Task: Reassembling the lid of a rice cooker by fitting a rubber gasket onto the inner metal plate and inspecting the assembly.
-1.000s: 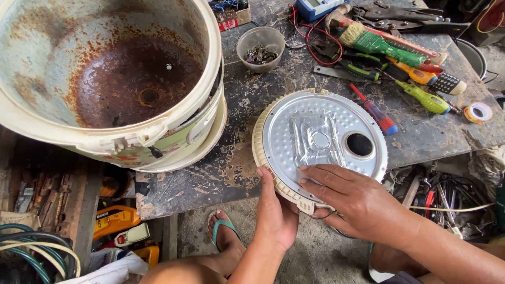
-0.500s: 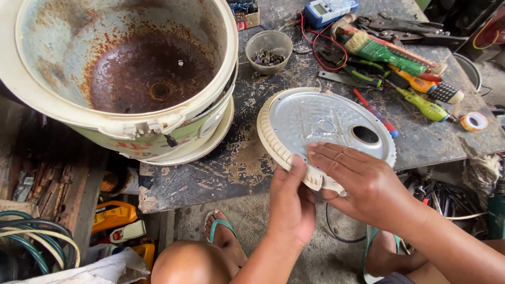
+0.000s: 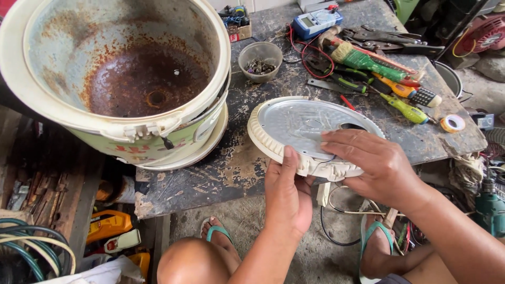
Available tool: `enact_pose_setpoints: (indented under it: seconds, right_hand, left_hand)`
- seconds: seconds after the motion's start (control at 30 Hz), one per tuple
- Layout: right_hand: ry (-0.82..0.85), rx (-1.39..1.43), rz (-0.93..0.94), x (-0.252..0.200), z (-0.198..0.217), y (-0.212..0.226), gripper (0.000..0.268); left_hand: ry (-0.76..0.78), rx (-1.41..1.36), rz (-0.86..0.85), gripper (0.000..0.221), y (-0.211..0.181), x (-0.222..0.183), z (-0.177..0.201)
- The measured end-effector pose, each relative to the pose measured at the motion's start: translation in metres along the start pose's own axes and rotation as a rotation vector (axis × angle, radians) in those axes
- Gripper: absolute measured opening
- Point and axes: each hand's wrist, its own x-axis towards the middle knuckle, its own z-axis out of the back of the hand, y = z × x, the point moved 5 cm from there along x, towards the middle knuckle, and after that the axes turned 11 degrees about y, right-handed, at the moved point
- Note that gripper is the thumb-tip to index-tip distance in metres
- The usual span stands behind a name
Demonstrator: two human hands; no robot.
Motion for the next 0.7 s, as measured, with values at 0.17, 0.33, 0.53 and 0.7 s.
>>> enact_pose_setpoints:
  seconds: [0.17, 0.33, 0.53, 0.7]
  right_hand:
    - [-0.034, 0.005, -0.001, -0.002, -0.001, -0.002, 0.061]
    - [-0.067, 0.018, -0.023, 0.003, 0.003, -0.001, 0.059]
    - [-0.043, 0.064, -0.014, 0.007, 0.007, -0.006, 0.056]
    - [-0.021, 0.207, 0.045, 0.012, 0.011, -0.001, 0.042]
  left_hand:
    - [0.067, 0.004, -0.045, 0.043, 0.01, 0.002, 0.0]
    - [-0.007, 0.016, -0.045, 0.042, 0.004, -0.002, -0.006]
    - [0.002, -0.007, -0.043, 0.044, 0.004, -0.003, -0.005]
    - [0.07, 0.027, -0.105, 0.03, 0.0, 0.004, 0.002]
